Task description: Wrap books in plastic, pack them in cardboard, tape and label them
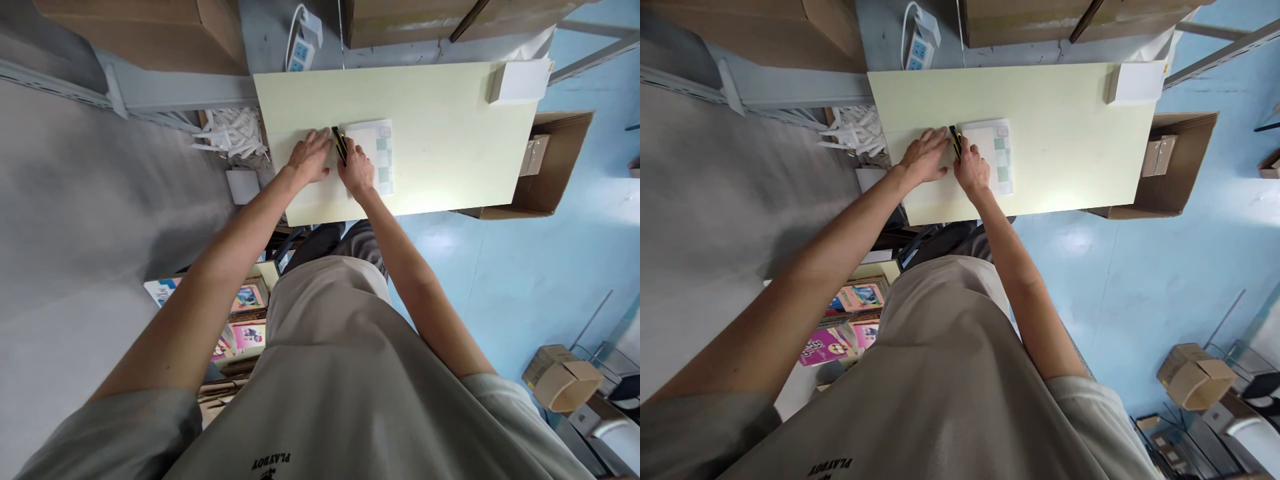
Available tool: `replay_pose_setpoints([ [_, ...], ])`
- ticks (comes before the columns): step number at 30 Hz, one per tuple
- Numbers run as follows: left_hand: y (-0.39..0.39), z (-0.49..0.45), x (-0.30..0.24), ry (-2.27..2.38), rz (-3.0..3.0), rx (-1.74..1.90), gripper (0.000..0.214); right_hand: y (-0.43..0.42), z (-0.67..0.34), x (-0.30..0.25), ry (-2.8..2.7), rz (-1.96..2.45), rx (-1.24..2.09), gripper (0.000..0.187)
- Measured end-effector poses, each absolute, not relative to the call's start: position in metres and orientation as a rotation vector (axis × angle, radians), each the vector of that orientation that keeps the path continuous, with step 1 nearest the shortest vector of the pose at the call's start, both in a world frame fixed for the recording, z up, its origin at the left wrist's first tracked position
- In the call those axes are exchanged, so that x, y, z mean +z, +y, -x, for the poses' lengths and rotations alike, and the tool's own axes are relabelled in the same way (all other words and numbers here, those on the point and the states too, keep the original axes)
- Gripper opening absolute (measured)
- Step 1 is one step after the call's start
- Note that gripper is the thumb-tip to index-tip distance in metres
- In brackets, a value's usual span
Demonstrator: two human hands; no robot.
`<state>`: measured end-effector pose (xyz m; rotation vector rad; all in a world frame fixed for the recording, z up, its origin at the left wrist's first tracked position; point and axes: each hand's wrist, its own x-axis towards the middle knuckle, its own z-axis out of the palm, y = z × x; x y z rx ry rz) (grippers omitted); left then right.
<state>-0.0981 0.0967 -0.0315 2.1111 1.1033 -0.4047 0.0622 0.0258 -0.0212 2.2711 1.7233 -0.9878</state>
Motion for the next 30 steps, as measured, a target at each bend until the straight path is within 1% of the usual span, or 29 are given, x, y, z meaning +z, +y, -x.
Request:
replay_pose_setpoints([
  [6,0.098,0.099,-0.039,1.091,-2.047,-0.383,0.115,0.026,-0.062,-0.019,1.742,-2.245,-0.974,0.067],
  [13,0.1,0.095,-0.034,1.093,-1.995,-0.4,0.136,0.029,-0.061,-0.019,1.722,-2.196,-0.93,0.061],
  [16,0.1,0.094,-0.035,1.106,-1.972,-0.41,0.135,0.03,-0.061,-0.019,1.721,-2.198,-0.94,0.059],
  [24,0.105,0.097,-0.048,1.078,-2.001,-0.33,0.12,0.025,-0.063,-0.03,1.775,-2.221,-0.97,0.056],
  [30,0.1,0.095,-0.043,1.105,-1.968,-0.395,0.135,0.017,-0.063,-0.034,1.818,-2.253,-1.006,0.058],
])
